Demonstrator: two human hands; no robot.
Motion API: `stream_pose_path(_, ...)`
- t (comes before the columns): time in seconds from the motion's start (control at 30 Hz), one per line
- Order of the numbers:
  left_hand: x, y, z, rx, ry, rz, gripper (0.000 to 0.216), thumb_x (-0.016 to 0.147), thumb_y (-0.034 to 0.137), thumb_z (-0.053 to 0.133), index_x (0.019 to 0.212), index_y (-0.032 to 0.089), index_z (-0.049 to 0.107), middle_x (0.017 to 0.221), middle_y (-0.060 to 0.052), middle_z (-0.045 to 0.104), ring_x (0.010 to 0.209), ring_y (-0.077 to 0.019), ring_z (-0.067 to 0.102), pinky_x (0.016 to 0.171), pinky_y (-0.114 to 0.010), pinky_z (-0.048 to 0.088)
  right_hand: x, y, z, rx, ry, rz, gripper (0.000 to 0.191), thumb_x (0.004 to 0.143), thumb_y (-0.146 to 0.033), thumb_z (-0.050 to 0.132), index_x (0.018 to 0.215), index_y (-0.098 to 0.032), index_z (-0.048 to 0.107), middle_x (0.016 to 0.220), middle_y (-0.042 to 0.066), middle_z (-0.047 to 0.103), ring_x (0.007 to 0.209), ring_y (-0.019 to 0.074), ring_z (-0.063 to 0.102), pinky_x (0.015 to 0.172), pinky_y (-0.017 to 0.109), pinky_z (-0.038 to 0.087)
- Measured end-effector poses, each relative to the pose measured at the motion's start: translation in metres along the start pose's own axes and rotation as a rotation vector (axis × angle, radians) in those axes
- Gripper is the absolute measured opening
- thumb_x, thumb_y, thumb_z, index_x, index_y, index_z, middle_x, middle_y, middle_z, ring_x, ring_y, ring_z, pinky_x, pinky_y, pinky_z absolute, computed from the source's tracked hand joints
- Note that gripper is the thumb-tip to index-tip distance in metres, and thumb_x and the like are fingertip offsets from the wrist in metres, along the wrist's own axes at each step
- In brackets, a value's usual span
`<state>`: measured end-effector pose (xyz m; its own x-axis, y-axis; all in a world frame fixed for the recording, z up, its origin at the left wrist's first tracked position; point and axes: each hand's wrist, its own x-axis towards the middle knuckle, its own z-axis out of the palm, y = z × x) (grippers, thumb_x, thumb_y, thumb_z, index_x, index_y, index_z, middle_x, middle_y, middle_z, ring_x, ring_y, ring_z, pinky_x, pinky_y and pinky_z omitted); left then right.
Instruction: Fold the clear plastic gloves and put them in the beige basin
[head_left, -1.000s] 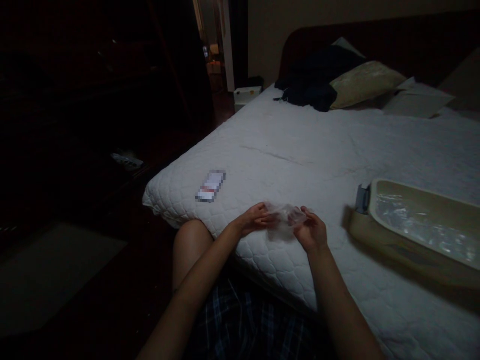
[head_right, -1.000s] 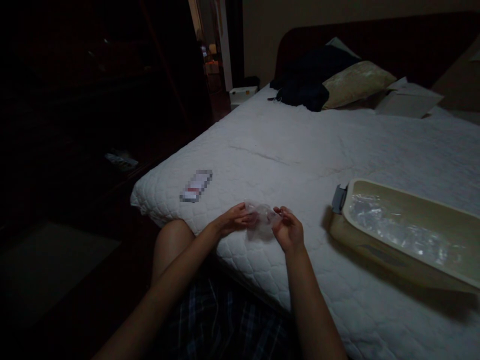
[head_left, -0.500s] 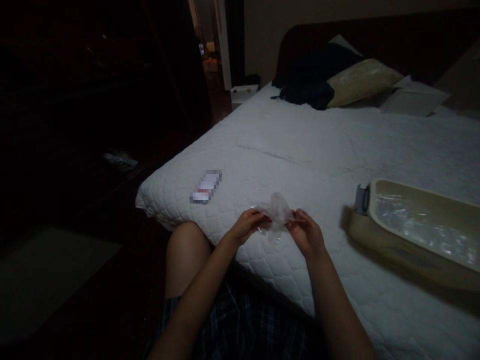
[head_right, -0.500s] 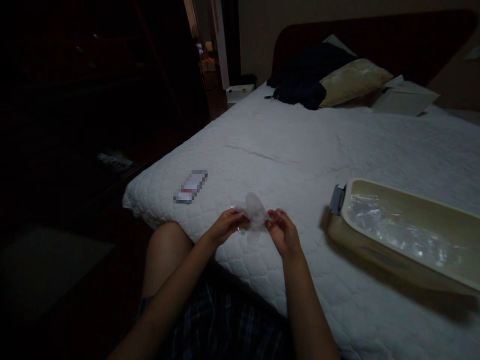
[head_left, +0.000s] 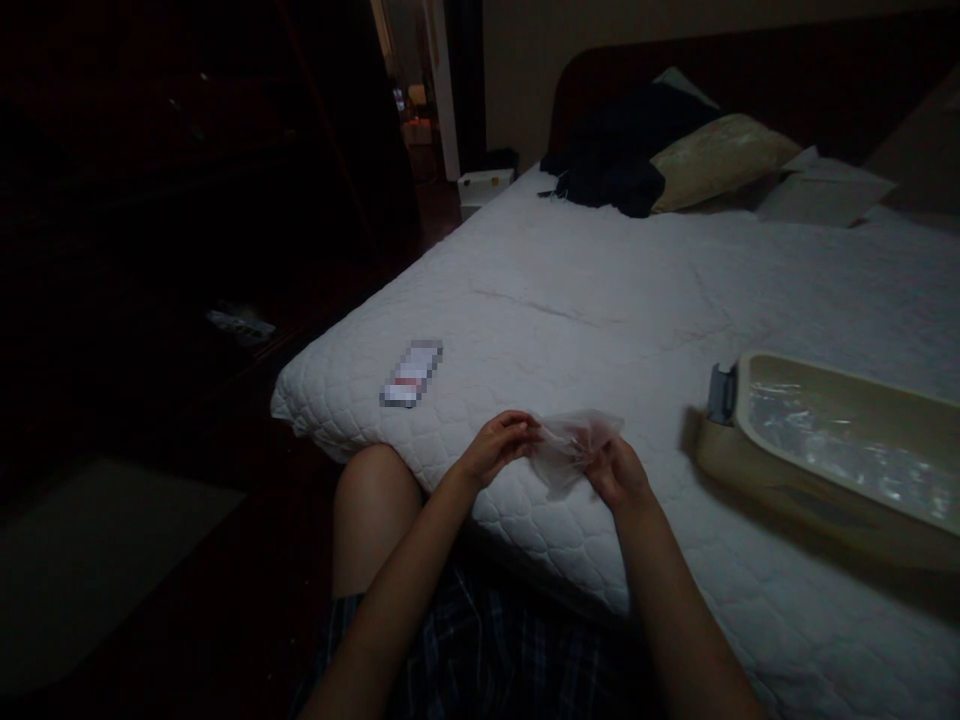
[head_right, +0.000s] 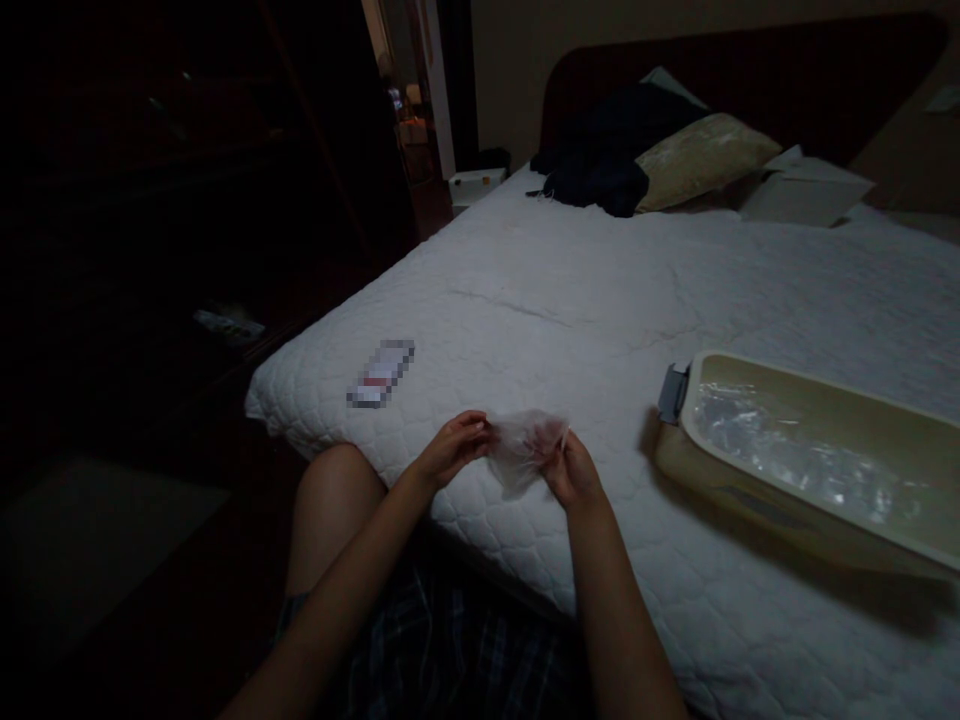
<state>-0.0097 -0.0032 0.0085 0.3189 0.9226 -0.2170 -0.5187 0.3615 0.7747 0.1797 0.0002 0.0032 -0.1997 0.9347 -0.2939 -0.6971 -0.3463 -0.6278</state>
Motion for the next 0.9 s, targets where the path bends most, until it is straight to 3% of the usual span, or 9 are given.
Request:
stream_pose_path(0.17, -0.004, 0.002, 0.004, 0.006, -0.062, 0.048, 0.055, 0.059, 0.02, 0.076, 0.109, 0.021, 0.053, 0.121, -0.01, 0.052, 0.104, -0.0222, 0.056, 0.083, -0.034, 0.046, -0.01, -0.004, -0.001, -0.022, -0.052, -0.012, 0.017, 0.063, -0.027, 0.067, 0.078, -0.022, 0.061, 0.072, 0.002, 0.07, 0.055, 0.0145, 0.063, 0.043, 0.023, 0.05)
stream_pose_path(0.3, -0.004, 0.001, 0.003, 0.044, -0.088, 0.078, 0.066, 0.051, 0.014, 0.079, 0.111, 0.023, 0.055, 0.127, -0.011, 0.049, 0.113, -0.0248, 0.049, 0.088, -0.034, 0.042, -0.009, -0.001, 0.0, -0.021, -0.017, -0.01, 0.017, 0.061, -0.03, 0.07, 0.073, -0.021, 0.061, 0.072, 0.003, 0.07, 0.063, 0.0155, 0.065, 0.053, 0.024, 0.054)
stream_pose_path(0.57, 0.0, -0.003, 0.003, 0.154, -0.046, 0.055, 0.044, 0.054, 0.022, 0.078, 0.094, 0.012, 0.063, 0.095, -0.008, 0.065, 0.084, -0.0147, 0.06, 0.081, -0.026, 0.044, 0.001, 0.002, 0.003, 0.038, -0.017, 0.044, 0.016, 0.067, -0.031, 0.07, 0.064, -0.02, 0.059, 0.061, -0.003, 0.065, 0.05, 0.0092, 0.059, 0.042, 0.015, 0.049)
stream_pose_path(0.73, 0.001, -0.005, 0.0, 0.036, 0.018, 0.023, 0.029, 0.06, 0.025, 0.072, 0.085, 0.012, 0.065, 0.091, -0.007, 0.066, 0.08, -0.0147, 0.061, 0.078, -0.029, 0.047, -0.001, 0.002, 0.005, 0.047, -0.022, 0.007, 0.017, 0.07, -0.034, 0.067, 0.064, -0.02, 0.059, 0.062, -0.002, 0.065, 0.057, 0.0106, 0.062, 0.052, 0.018, 0.053)
stream_pose_path(0.9, -0.002, -0.001, -0.002, -0.168, 0.044, 0.017, 0.023, 0.067, 0.029, 0.065, 0.082, 0.011, 0.064, 0.09, -0.009, 0.067, 0.088, -0.0213, 0.061, 0.083, -0.037, 0.048, -0.006, 0.0, 0.002, 0.023, -0.007, -0.007, 0.021, 0.072, -0.038, 0.064, 0.062, -0.021, 0.059, 0.065, -0.001, 0.066, 0.057, 0.0112, 0.061, 0.051, 0.02, 0.051)
